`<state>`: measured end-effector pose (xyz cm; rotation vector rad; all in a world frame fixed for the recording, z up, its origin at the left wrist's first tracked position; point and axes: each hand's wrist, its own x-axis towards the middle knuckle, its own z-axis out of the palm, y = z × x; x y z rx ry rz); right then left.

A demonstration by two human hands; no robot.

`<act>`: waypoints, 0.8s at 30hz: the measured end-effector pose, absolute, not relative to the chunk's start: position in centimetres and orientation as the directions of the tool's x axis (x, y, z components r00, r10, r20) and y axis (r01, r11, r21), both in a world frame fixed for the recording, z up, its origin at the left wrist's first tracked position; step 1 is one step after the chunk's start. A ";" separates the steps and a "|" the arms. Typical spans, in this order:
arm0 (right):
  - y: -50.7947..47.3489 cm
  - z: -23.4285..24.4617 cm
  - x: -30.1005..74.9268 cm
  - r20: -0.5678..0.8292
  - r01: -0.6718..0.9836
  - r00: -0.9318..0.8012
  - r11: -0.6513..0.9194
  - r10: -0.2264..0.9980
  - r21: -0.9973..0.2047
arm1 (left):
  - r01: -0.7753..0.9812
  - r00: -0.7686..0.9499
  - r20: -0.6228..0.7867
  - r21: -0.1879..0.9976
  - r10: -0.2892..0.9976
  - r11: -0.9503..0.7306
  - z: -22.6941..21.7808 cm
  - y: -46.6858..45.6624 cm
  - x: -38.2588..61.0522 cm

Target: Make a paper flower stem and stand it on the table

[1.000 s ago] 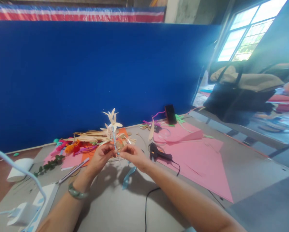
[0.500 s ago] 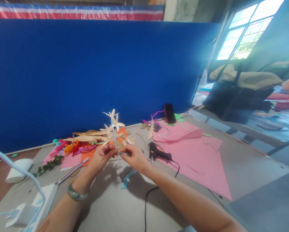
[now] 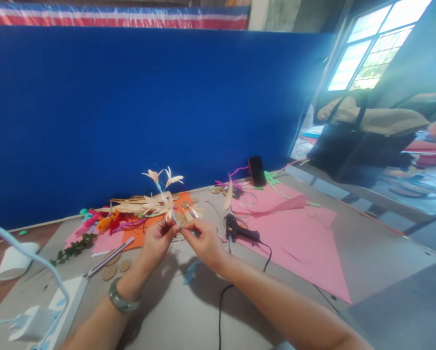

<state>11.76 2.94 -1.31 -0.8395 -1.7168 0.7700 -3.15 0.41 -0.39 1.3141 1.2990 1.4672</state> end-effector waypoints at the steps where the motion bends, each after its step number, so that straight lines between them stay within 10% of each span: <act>1: 3.0 -1.4 11.8 0.517 0.182 -0.233 0.559 0.824 -0.809 | 0.085 -0.193 0.204 0.978 0.960 -0.191 -0.3 0.3 -3.0; 24: 3.9 -0.5 12.1 0.153 -0.272 -0.554 -0.004 0.818 -0.962 | -0.087 0.038 0.171 0.982 0.985 -0.167 -1.2 0.8 -4.8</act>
